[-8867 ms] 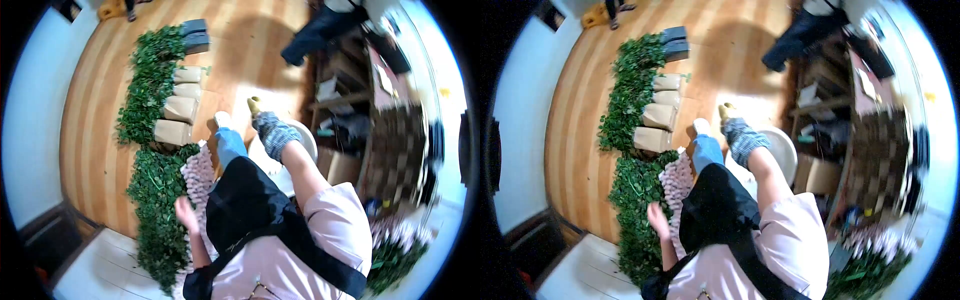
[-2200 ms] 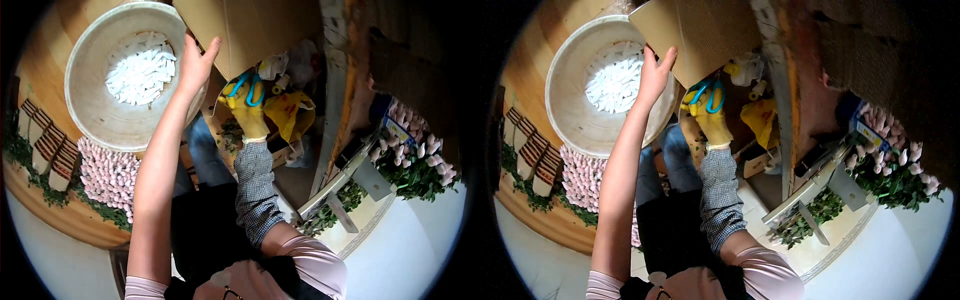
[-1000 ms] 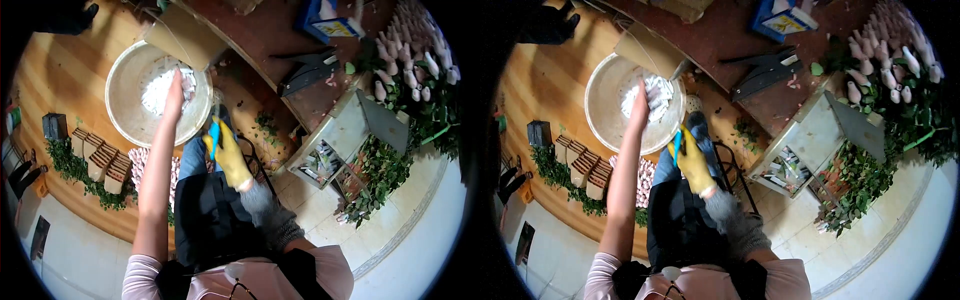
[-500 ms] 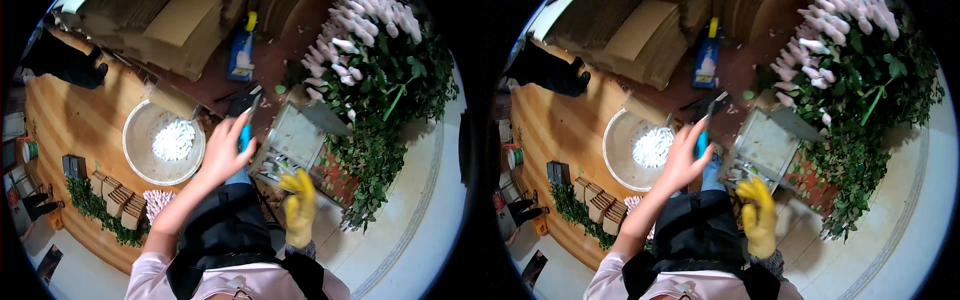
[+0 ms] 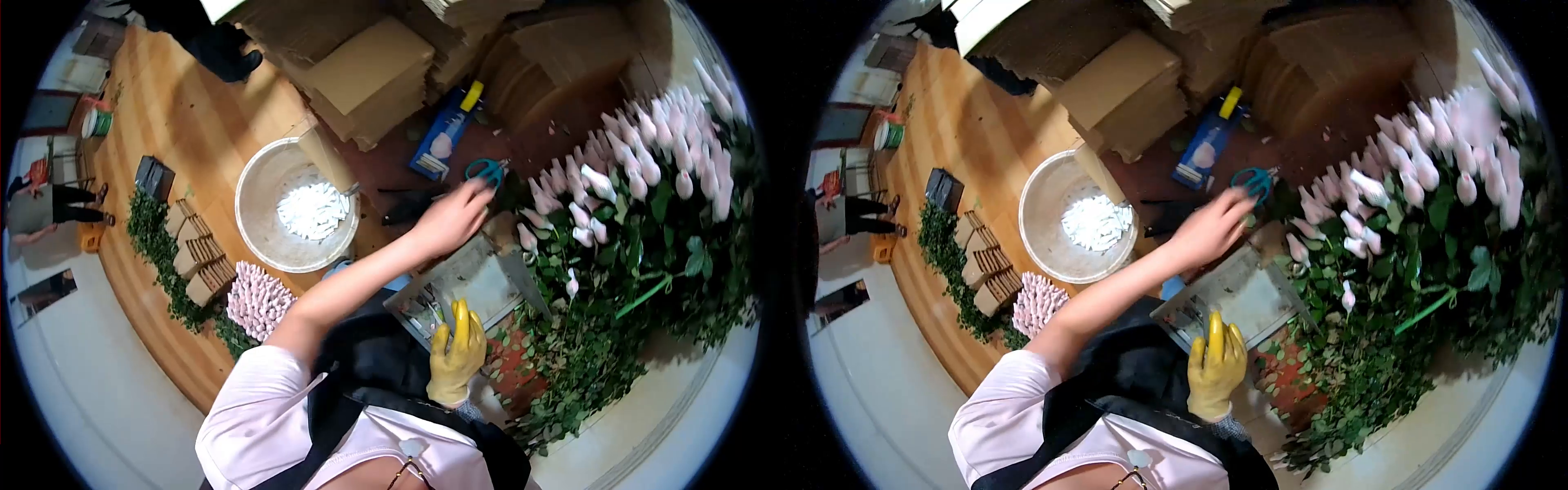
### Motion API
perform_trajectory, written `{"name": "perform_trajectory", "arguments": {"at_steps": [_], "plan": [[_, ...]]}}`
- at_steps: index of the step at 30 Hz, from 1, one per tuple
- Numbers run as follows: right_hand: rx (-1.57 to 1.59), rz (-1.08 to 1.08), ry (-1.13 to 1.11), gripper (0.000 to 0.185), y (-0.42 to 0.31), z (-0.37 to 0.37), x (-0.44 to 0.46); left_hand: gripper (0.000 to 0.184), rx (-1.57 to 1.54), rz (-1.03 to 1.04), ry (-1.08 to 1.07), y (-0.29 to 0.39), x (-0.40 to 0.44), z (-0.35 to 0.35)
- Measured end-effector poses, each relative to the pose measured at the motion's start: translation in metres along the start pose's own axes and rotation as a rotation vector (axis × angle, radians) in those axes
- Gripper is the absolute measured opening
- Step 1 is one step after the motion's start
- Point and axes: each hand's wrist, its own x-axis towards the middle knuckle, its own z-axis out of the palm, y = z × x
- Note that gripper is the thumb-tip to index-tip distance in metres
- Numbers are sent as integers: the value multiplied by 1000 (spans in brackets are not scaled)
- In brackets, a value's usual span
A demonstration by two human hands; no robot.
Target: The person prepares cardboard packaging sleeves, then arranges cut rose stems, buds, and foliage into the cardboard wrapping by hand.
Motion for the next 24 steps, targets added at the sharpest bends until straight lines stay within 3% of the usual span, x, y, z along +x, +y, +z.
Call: {"name": "perform_trajectory", "arguments": {"at_steps": [1, 4, 6, 8, 9, 10, 11, 13, 14, 17, 18, 19, 20, 21, 22, 23, 24], "plan": [[-36, -9, 18, 41, -1, 2, 1, 33, 100, 106, 111, 10, -21, -36], [-159, 42, -2, 45, 1, 10, -4, 26, 314, -137, 307, -52, -125, -81], [-178, 17, 58, 38, -4, 14, 2, 44, 106, -797, 495, -110, -137, -97], [-249, 47, 45, 40, -3, 18, 1, 69, 277, -1096, 610, -232, -177, -61], [-261, 47, 44, 40, -3, 21, -1, 79, 47, -1308, 608, -288, -193, -38], [-272, 51, 85, 41, -2, 24, -4, 90, -194, -1509, 593, -320, -203, -23], [-283, 53, 129, 42, -3, 27, -5, 88, -357, -1608, 451, -321, -204, -19], [-329, 51, 134, 42, -5, 29, -4, 68, -630, -1511, -57, -346, -240, 2], [-358, 49, 137, 42, -8, 28, -4, 48, -97, -1374, -219, -335, -239, -6], [-355, 33, 104, 43, -14, 26, 0, 36, 113, -1172, 119, -296, -282, -42], [-344, 33, 93, 44, -13, 25, 0, 35, 95, -1133, 224, -278, -317, -65], [-345, 33, 92, 44, -13, 26, 1, 35, 252, -1115, 168, -301, -406, -59], [-351, 22, 97, 46, -14, 26, 1, 33, 562, -823, 315, -285, -476, -64], [-356, 10, 102, 47, -14, 26, 2, 30, 304, -1314, 130, -230, -501, -107], [-354, 8, 100, 47, -15, 26, 3, 29, 322, -1491, 70, -167, -519, -137], [-350, 13, 117, 46, -16, 27, 4, 28, 382, -1686, -147, -118, -556, -153], [-344, 19, 133, 44, -17, 28, 4, 28, 476, -1510, -550, -71, -595, -164]]}}
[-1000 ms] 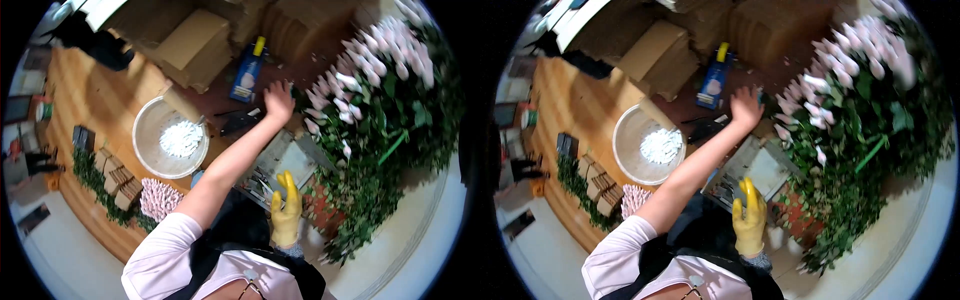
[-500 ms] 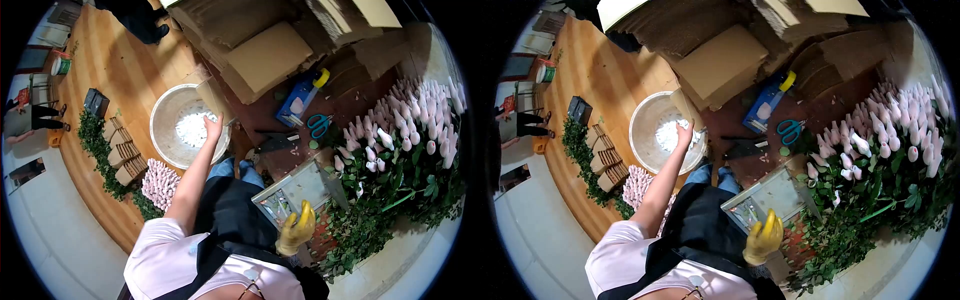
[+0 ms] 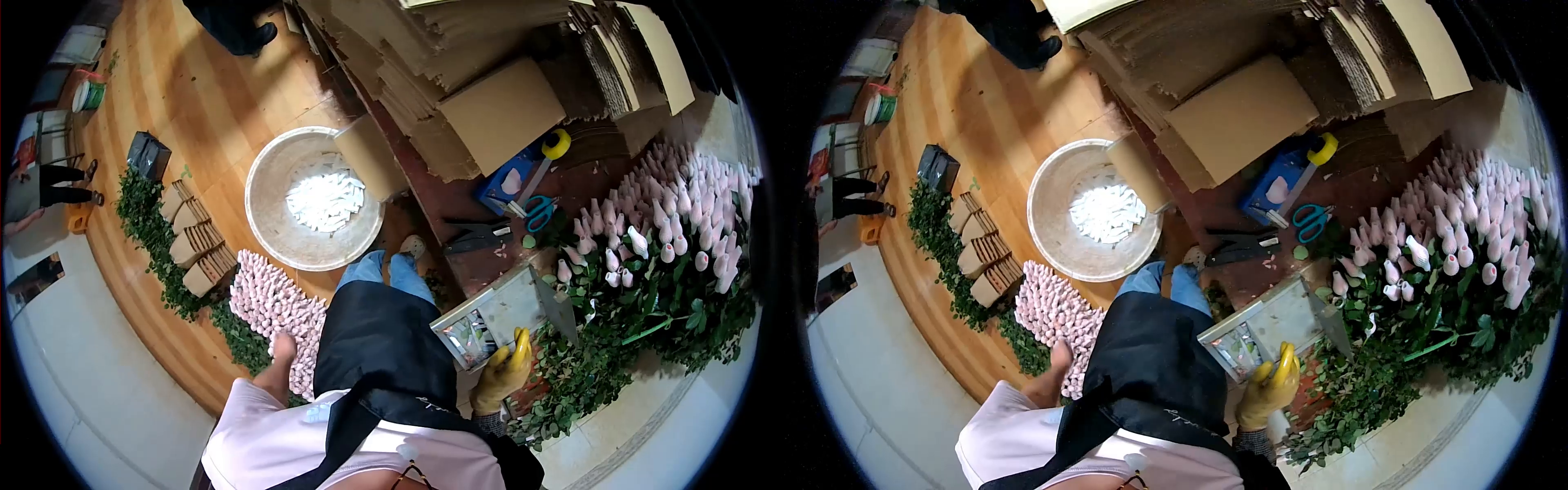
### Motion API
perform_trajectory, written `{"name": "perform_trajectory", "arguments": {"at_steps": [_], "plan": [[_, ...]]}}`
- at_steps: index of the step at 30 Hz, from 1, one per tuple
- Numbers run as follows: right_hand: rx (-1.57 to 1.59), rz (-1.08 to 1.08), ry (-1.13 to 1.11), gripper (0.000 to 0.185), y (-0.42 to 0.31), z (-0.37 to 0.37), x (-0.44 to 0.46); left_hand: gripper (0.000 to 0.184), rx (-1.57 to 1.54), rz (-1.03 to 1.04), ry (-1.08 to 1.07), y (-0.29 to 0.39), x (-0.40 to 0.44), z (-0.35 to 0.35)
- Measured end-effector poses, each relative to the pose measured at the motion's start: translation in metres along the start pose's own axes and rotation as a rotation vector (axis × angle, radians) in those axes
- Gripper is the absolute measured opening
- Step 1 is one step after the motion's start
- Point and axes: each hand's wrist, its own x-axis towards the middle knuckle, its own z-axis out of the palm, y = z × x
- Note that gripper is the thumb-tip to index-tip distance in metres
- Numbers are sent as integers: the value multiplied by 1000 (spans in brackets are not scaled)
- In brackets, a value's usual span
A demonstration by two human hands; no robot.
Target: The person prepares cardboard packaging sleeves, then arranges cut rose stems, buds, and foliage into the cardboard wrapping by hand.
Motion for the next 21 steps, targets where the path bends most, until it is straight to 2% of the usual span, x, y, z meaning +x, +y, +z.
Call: {"name": "perform_trajectory", "arguments": {"at_steps": [1, 2, 3, 6, 8, 9, 11, 13, 14, 15, 16, 18, 20, 21], "plan": [[3, 0, -6, 44, -1, 0, 0, 29, 99, -146, -302, -29, -30, 28], [-18, 23, -18, 44, -1, 0, 0, 33, 108, -145, -499, -31, -69, 22], [-40, 45, -27, 44, -2, 0, 2, 35, 68, -123, -565, -38, -88, 35], [-57, 99, -45, 45, -5, 0, 2, 45, -90, 80, -461, -66, -82, 113], [-45, 111, -63, 46, -9, -2, 2, 45, 31, 136, -560, -19, -28, 77], [-40, 132, -72, 46, -8, -3, 3, 45, 109, 171, -574, 28, 14, 32], [-13, 173, -91, 45, -3, -2, -1, 45, 193, 234, -469, 120, 105, -49], [-26, 164, -60, 45, -1, 4, -5, 41, 37, 276, -187, 192, 208, -93], [-33, 144, -65, 45, -1, 4, -5, 63, -98, 309, -86, 240, 233, -137], [-21, 154, -42, 45, -3, 4, -5, 84, -457, 399, 85, 276, 276, -152], [-6, 163, -17, 45, -6, 6, -4, 86, -716, 299, 271, 321, 286, -179], [-5, 145, 9, 43, -1, 10, -9, 79, -872, 322, 249, 370, 327, -189], [-83, 82, 27, 37, 1, 10, -11, 74, -1032, 347, 229, 393, 331, -190], [-95, 58, 36, 37, 0, 11, -9, 70, -999, 218, 263, 397, 316, -197]]}}
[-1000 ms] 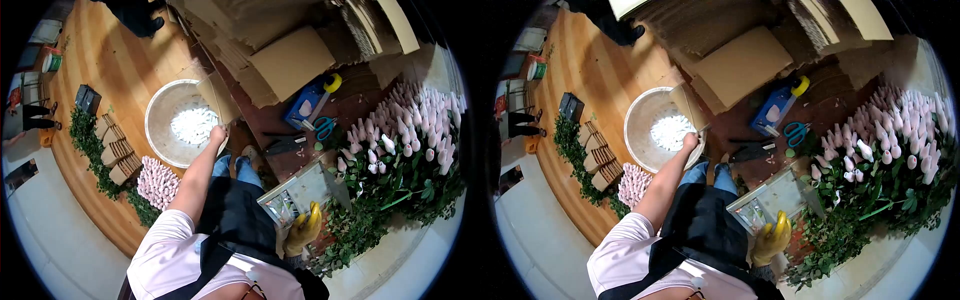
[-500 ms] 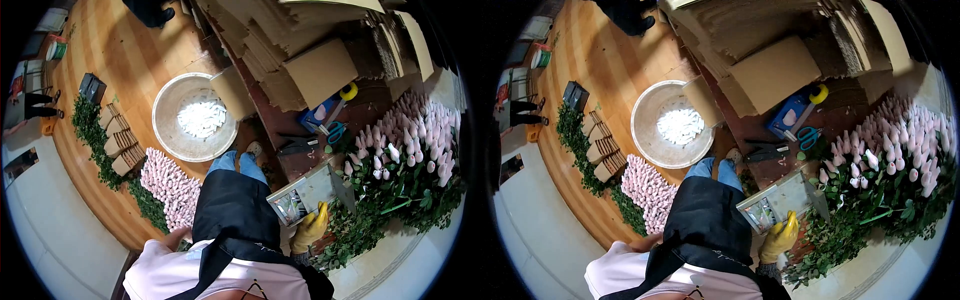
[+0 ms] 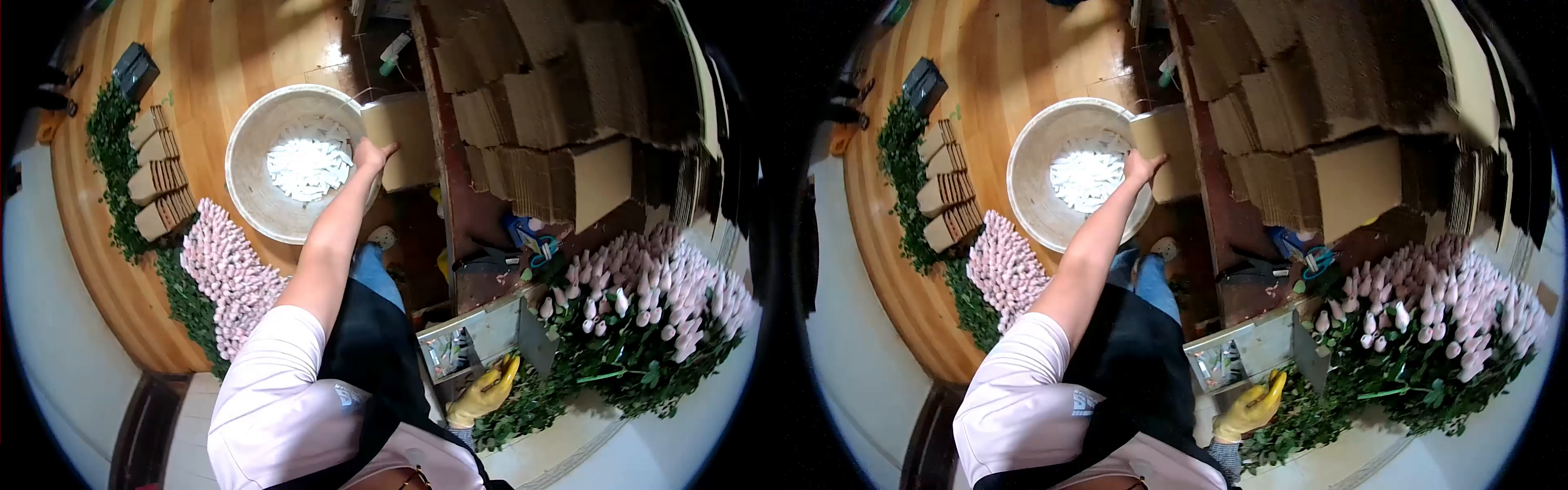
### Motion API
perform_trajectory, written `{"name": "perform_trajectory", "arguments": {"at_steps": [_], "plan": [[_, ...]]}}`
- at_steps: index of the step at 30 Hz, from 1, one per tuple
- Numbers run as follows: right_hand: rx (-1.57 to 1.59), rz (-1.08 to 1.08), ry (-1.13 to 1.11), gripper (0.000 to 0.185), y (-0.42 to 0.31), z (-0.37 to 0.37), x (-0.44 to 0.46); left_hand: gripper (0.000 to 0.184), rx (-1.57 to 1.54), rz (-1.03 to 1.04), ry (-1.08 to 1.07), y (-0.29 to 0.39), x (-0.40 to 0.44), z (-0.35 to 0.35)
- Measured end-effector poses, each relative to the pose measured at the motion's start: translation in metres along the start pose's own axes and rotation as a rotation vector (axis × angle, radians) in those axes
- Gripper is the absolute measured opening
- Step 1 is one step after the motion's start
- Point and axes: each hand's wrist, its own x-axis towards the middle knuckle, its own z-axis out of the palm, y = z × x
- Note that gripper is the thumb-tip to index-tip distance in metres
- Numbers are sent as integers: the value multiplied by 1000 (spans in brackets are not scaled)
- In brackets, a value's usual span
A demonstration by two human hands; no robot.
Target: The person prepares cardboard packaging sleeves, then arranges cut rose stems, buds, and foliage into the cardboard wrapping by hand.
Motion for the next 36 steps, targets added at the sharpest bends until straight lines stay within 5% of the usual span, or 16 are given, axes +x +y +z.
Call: {"name": "perform_trajectory", "arguments": {"at_steps": [5, 6, 9, 11, 13, 17, 19, 25, 28, 29, 31, 32, 34, 36], "plan": [[30, 2, 23, 39, 0, 6, -4, 43, 83, -40, 247, 6, -52, -33], [21, -10, 32, 40, 0, 4, -3, 25, 235, -26, 252, 20, -68, -45], [19, -48, 49, 40, -2, 5, -3, 10, 230, 300, 250, 45, -119, -26], [5, -83, 19, 40, 9, 6, -8, 11, -5, 236, 59, 86, -162, -3], [-22, -127, 7, 39, 20, 5, -9, 13, -159, 420, 181, 96, -192, 14], [216, 50, -102, 38, 17, 8, -6, 15, -187, 202, 29, 71, -196, 39], [180, 100, -180, 38, 19, 5, -5, 13, -238, 252, 179, 64, -205, 34], [60, 90, -368, 38, 29, -7, 6, 18, -470, 118, 72, 37, -207, 17], [44, -80, -513, 39, 73, -8, 22, 12, -547, 8, 90, 2, -213, -63], [165, -116, -505, 44, 19, -16, 21, 12, -594, -70, 84, -18, -213, -95], [203, -316, -472, 47, -46, -17, 40, 11, -639, -14, 415, -46, -229, -173], [305, -313, -482, 46, -77, -16, 43, 13, -596, -280, 243, -38, -244, -230], [539, -286, -737, 48, -136, -16, 47, 13, -502, 281, 791, -15, -277, -264], [880, -179, -978, 59, -157, 0, 38, 19, -257, 462, 743, 33, -330, -264]]}}
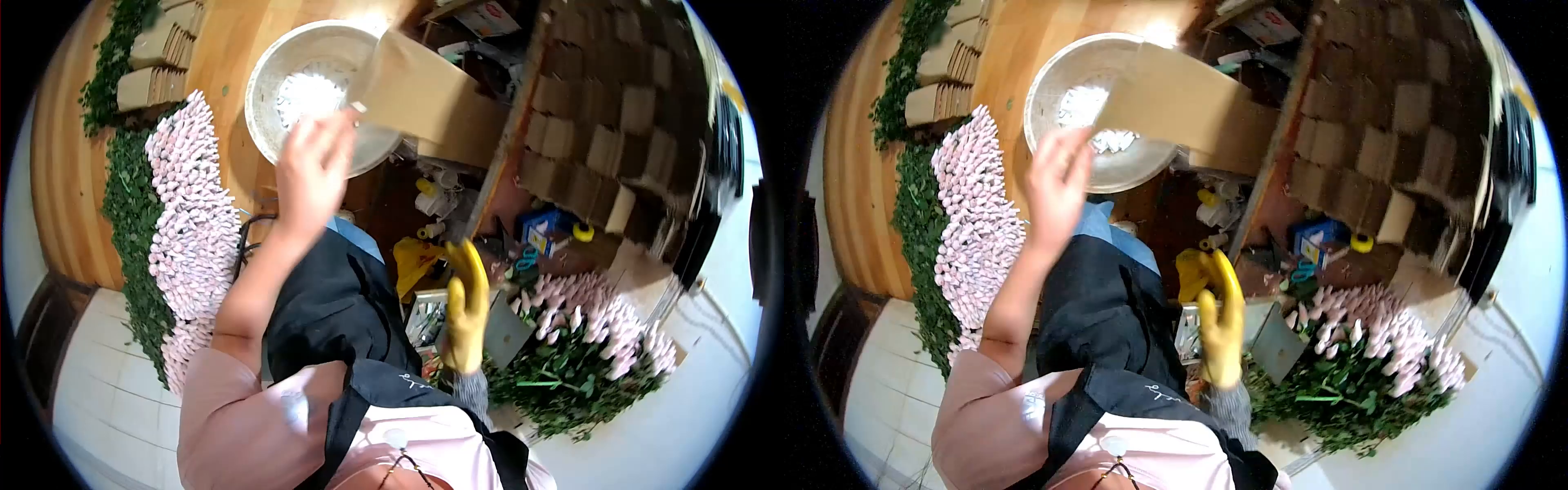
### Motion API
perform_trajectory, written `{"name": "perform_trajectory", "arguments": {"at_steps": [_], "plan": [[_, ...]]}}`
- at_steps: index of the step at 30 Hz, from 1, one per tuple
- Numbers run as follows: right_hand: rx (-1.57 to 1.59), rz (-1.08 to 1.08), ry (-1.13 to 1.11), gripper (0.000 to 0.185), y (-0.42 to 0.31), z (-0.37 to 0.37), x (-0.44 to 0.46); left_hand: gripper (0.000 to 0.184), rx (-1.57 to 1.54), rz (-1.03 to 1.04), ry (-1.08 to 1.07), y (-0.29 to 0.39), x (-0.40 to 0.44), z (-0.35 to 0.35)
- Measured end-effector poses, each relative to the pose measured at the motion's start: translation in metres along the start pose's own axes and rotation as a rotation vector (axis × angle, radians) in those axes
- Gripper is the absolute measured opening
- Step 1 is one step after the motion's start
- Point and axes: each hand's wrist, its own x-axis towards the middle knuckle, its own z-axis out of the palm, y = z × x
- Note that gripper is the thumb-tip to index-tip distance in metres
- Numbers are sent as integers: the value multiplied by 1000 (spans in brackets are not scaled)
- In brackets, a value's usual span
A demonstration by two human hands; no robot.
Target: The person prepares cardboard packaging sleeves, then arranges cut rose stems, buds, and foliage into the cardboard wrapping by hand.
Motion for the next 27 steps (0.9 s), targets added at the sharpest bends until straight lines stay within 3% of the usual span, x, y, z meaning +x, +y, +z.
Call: {"name": "perform_trajectory", "arguments": {"at_steps": [2, 3, 5, 6, 7, 9, 10, 11, 12, 14, 15, 16, 17, 19, 21, 23, 24, 26, 27], "plan": [[418, -155, -105, 79, -2, 21, 3, 29, 89, 226, -204, 58, -43, -1], [646, -146, -133, 77, -10, 25, -2, 35, 131, 353, -295, 83, -67, 2], [325, -67, -26, 67, 55, 2, -20, 48, 64, 359, -555, 116, -123, 15], [276, -93, 142, 50, 30, -1, -29, 52, 18, 353, -597, 129, -146, 22], [227, 26, 367, 37, 35, -10, -34, 57, -26, 341, -639, 139, -167, 25], [-293, -354, 528, 33, 33, -52, -45, 60, -396, -3, -889, 154, -199, 19], [-520, -479, 484, 34, 7, -77, -62, 55, -521, -161, -906, 141, -207, 24], [-487, -631, 408, 46, -20, -96, -74, 52, -639, -320, -925, 120, -209, 28], [-621, -680, 366, 50, -31, -106, -92, 53, -752, -534, -854, 105, -195, 29], [-747, -763, 217, 52, -31, -118, -117, 80, -894, -992, -562, 89, -143, 37], [-738, -859, 174, 46, -21, -113, -127, 91, -958, -1007, -593, 66, -116, 31], [-781, -900, 119, 38, -12, -101, -136, 100, -1000, -1159, -578, 34, -84, 29], [-831, -948, 72, 34, 0, -87, -146, 96, -947, -1234, -548, 3, -60, 26], [-761, -915, -216, 35, 14, -79, -167, 73, -234, -995, -573, -178, 2, 41], [-382, -1108, -17, 41, 47, -83, -168, 53, 315, -721, -948, -52, 22, 8], [-344, -867, -116, 54, 50, -125, -167, 50, 392, -205, -999, 88, 0, -10], [-233, -883, -39, 53, 50, -151, -162, 57, 574, -188, -1147, 128, 10, -14], [62, -1023, 221, 49, 65, -192, -145, 64, 656, 131, -1445, 254, -10, -22], [-12, -965, 236, 52, 61, -216, -147, 63, 649, 375, -1545, 277, -12, -23]]}}
